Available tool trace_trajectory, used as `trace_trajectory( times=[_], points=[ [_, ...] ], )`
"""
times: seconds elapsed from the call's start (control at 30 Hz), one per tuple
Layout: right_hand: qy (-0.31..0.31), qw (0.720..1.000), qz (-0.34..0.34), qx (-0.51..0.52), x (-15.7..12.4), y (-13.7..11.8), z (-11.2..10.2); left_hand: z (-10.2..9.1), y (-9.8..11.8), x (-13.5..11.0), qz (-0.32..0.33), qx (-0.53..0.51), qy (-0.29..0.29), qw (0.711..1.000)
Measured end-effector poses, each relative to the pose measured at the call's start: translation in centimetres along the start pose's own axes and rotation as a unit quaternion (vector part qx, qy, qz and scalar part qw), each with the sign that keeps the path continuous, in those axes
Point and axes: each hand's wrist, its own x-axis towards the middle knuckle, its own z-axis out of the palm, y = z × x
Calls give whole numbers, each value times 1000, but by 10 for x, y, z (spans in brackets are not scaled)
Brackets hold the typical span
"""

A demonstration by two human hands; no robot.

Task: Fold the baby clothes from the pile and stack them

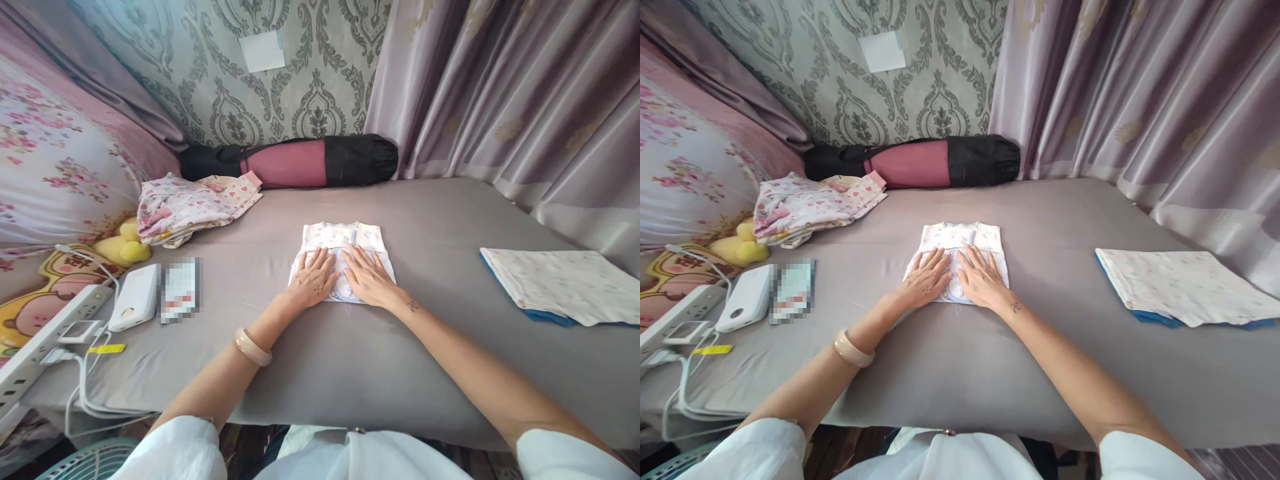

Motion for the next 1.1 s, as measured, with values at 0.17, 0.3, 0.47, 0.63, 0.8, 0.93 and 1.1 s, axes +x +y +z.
trace_trajectory(
  times=[0.17,0.3,0.47,0.63,0.8,0.93,1.1],
  points=[
    [4,1000,-5,-7,1,-3,14,8,3,-3,6,-5,-14,1000],
    [15,1000,-3,-6,3,-2,18,8,4,-1,-1,-5,-20,1000],
    [1,1000,-5,9,-1,-1,12,3,4,-3,-12,-17,-40,999],
    [0,1000,11,5,-21,8,-1,-1,-2,-19,-22,-9,-16,1000],
    [10,1000,11,-22,-40,21,-5,0,-10,-34,-12,7,-11,1000],
    [-8,1000,22,-14,-43,23,0,5,-13,-35,-14,-10,-40,999],
    [-22,999,23,11,-43,23,2,6,-15,-32,-11,-43,-53,998]
  ],
)
